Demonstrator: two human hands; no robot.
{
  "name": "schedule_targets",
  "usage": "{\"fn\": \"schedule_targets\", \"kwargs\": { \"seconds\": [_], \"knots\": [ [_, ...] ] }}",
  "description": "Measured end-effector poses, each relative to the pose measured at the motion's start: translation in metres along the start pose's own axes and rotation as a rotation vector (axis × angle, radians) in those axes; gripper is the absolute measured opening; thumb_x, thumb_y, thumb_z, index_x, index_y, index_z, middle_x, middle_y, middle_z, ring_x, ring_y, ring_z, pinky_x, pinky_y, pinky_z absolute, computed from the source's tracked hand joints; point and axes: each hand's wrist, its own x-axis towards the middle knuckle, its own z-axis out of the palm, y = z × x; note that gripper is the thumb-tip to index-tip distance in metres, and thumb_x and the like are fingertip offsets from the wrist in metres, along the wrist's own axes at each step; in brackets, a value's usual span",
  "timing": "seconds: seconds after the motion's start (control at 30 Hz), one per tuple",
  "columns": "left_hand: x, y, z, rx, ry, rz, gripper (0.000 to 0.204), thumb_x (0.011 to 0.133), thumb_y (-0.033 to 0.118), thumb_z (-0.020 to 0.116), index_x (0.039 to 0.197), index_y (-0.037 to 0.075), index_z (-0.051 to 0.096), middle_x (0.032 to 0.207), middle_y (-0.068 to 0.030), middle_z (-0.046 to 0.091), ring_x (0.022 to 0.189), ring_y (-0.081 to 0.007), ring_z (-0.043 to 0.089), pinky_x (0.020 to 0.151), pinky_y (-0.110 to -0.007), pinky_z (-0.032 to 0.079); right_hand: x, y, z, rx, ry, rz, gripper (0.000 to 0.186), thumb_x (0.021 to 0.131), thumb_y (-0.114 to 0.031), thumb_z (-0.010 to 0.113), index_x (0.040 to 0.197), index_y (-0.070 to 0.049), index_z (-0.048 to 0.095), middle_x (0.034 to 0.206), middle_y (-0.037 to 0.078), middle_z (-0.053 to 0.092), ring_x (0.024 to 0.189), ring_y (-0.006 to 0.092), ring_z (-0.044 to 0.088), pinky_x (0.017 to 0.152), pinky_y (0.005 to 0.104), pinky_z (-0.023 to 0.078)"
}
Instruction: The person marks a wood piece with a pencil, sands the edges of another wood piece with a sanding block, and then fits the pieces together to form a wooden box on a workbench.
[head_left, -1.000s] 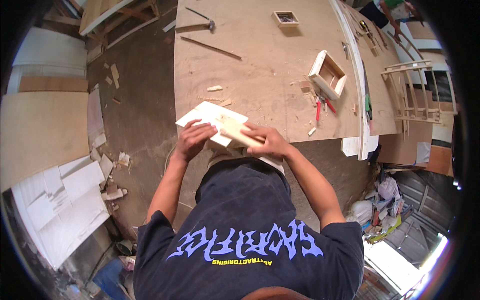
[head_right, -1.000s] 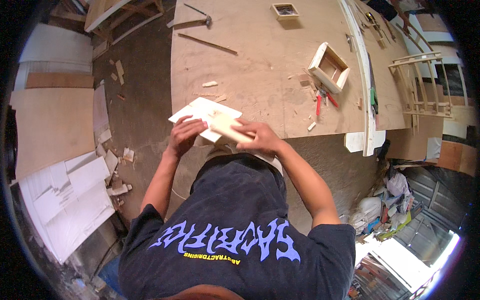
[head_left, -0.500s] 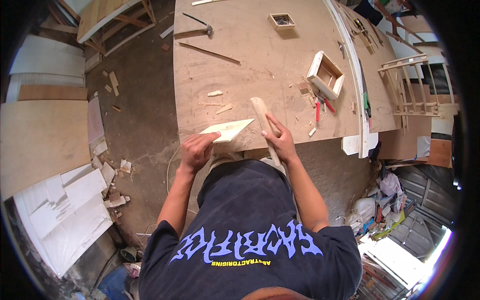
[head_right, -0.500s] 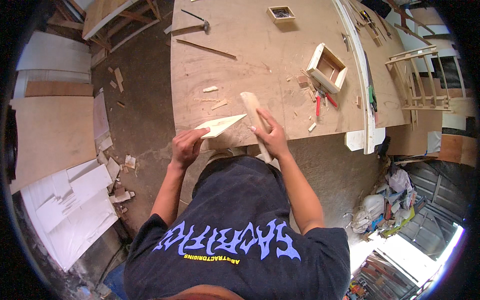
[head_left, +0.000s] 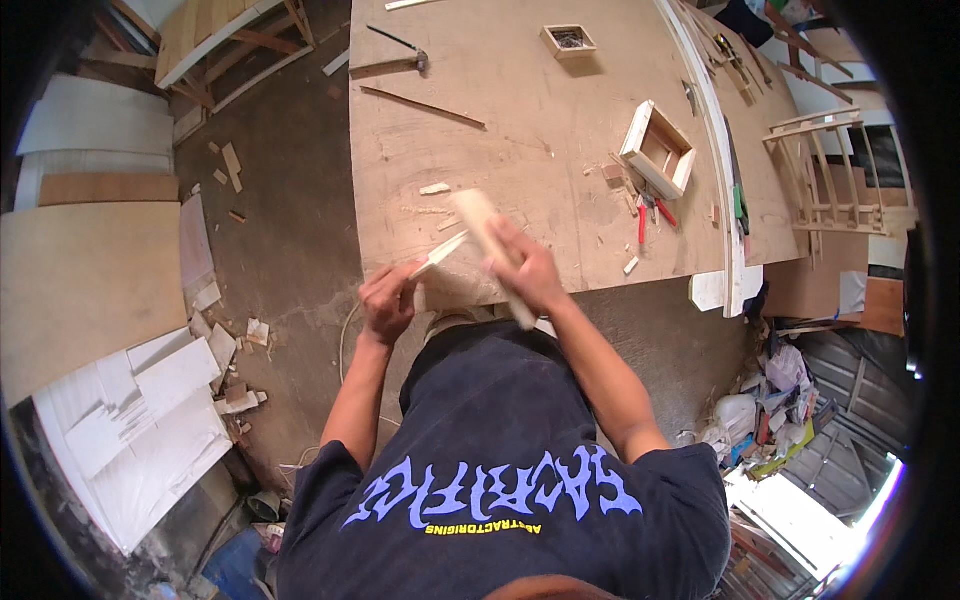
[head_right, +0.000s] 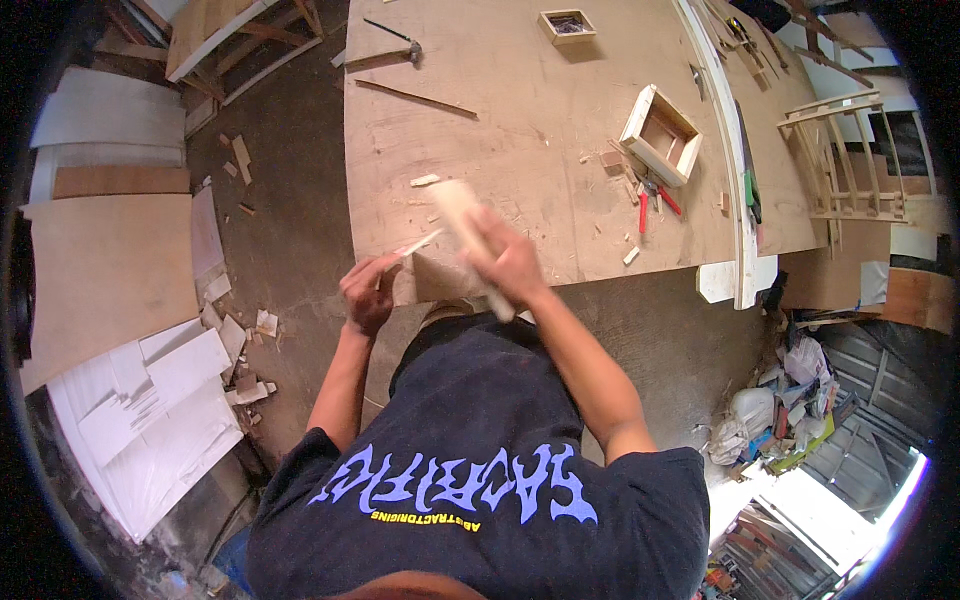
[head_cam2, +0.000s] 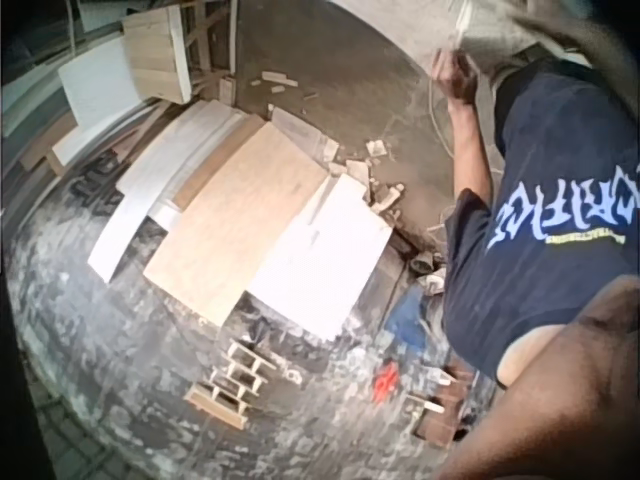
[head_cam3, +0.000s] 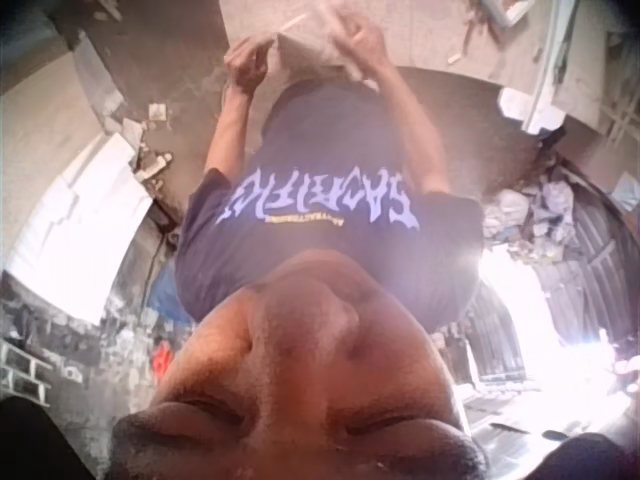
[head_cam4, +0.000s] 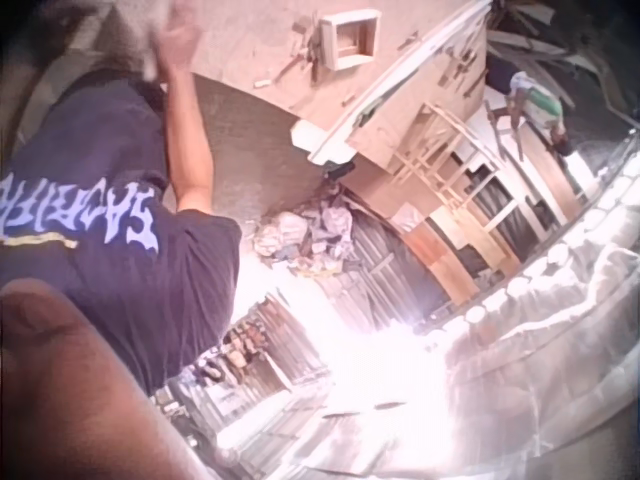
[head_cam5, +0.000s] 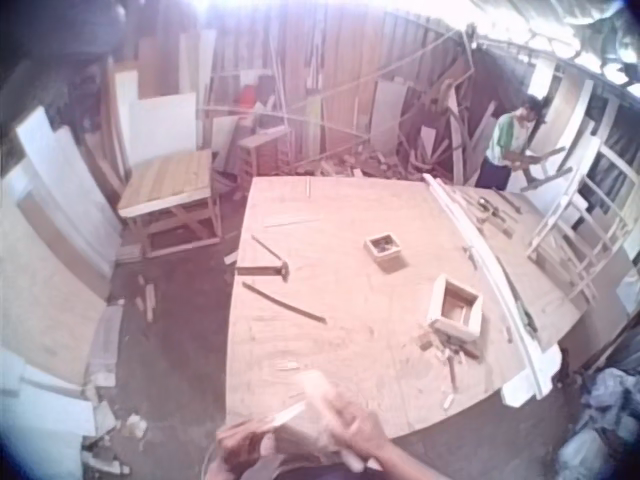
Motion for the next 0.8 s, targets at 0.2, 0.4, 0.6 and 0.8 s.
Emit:
{"fn": "schedule_targets", "kwargs": {
  "seconds": [0.2, 0.4, 0.6, 0.8],
  "knots": [
    [-0.003, -0.005, -0.004, 0.001, 0.052, -0.057, 0.028, 0.086, -0.006, 0.074, 0.11, 0.006, 0.078, 0.095, -0.0134, 0.079, 0.076, -0.0296, 0.074, 0.069, -0.037, 0.058, 0.013, -0.006, 0.003, -0.057, 0.008, -0.036, 0.071, 0.086, -0.045, 0.084, 0.148, -0.016, 0.063, 0.155, 0.02, 0.056, 0.138, 0.0305, 0.059, 0.114, 0.0395, 0.048],
    [0.006, 0.001, -0.005, 0.013, -0.043, -0.035, 0.028, 0.085, -0.007, 0.076, 0.111, 0.005, 0.078, 0.098, -0.0127, 0.079, 0.079, -0.0293, 0.075, 0.07, -0.037, 0.059, 0.017, -0.006, -0.004, -0.042, -0.081, -0.018, 0.073, 0.083, -0.045, 0.086, 0.147, -0.018, 0.064, 0.155, 0.021, 0.056, 0.142, 0.0323, 0.056, 0.118, 0.0407, 0.044],
    [0.001, -0.005, -0.01, -0.009, -0.007, -0.042, 0.025, 0.085, -0.005, 0.077, 0.109, 0.003, 0.077, 0.095, -0.0132, 0.079, 0.078, -0.0283, 0.075, 0.07, -0.036, 0.059, 0.027, -0.005, 0.007, 0.032, 0.011, -0.001, 0.07, 0.082, -0.04, 0.088, 0.146, -0.021, 0.066, 0.161, 0.019, 0.05, 0.142, 0.0318, 0.056, 0.115, 0.0395, 0.046],
    [0.002, -0.003, -0.009, -0.042, -0.037, -0.017, 0.03, 0.087, -0.007, 0.073, 0.113, 0.005, 0.078, 0.097, -0.0139, 0.079, 0.078, -0.0272, 0.075, 0.07, -0.036, 0.059, 0.031, 0.05, -0.048, 0.316, 0.063, 0.462, 0.067, 0.088, -0.033, 0.085, 0.149, -0.013, 0.062, 0.148, 0.018, 0.064, 0.136, 0.0276, 0.061, 0.112, 0.0314, 0.046]
  ]
}}
